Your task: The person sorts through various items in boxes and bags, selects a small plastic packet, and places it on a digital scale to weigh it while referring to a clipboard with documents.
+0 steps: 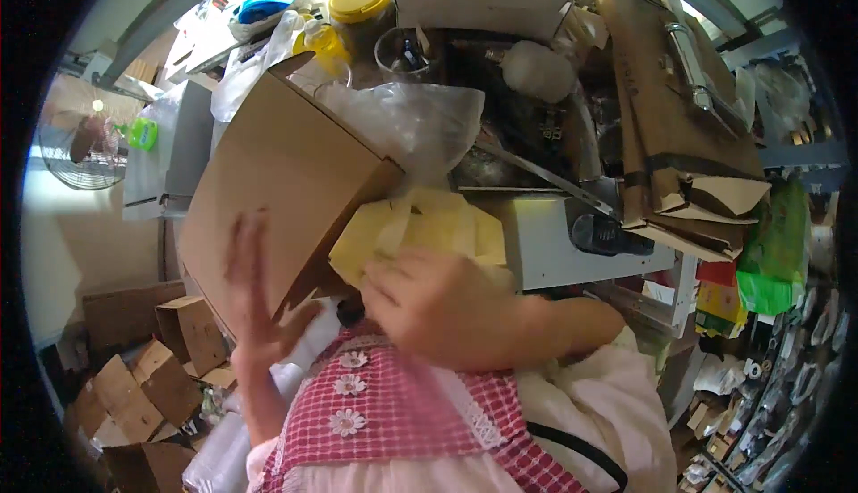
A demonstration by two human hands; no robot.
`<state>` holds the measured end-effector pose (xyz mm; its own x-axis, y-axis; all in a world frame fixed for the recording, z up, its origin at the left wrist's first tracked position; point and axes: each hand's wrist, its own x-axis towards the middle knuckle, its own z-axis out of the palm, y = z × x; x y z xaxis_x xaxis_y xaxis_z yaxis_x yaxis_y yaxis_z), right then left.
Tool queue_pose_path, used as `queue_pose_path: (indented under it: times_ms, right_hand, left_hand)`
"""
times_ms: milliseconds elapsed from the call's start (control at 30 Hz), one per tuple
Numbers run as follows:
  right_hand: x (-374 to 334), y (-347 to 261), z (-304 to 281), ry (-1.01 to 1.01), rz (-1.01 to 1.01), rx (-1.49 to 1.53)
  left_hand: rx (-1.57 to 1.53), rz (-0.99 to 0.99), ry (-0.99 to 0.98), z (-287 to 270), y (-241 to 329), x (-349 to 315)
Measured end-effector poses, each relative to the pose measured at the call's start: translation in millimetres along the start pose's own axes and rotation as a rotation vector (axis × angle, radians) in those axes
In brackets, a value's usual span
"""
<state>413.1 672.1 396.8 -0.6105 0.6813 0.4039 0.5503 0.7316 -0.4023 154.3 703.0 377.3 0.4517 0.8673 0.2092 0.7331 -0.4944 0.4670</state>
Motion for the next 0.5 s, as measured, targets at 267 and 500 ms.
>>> queue_pose_path:
  times_ms: [267, 500]
  right_hand:
    - [-37, 138, -51, 0.196, 0.763, 0.332]
    - [-108, 214, 29, -0.271, 0.979, -0.241]
  left_hand:
    - [-0.499, 0.219, -0.248, 37, 5, 42]
    - [-0.755, 0.056, -0.297, 38, -1, 36]
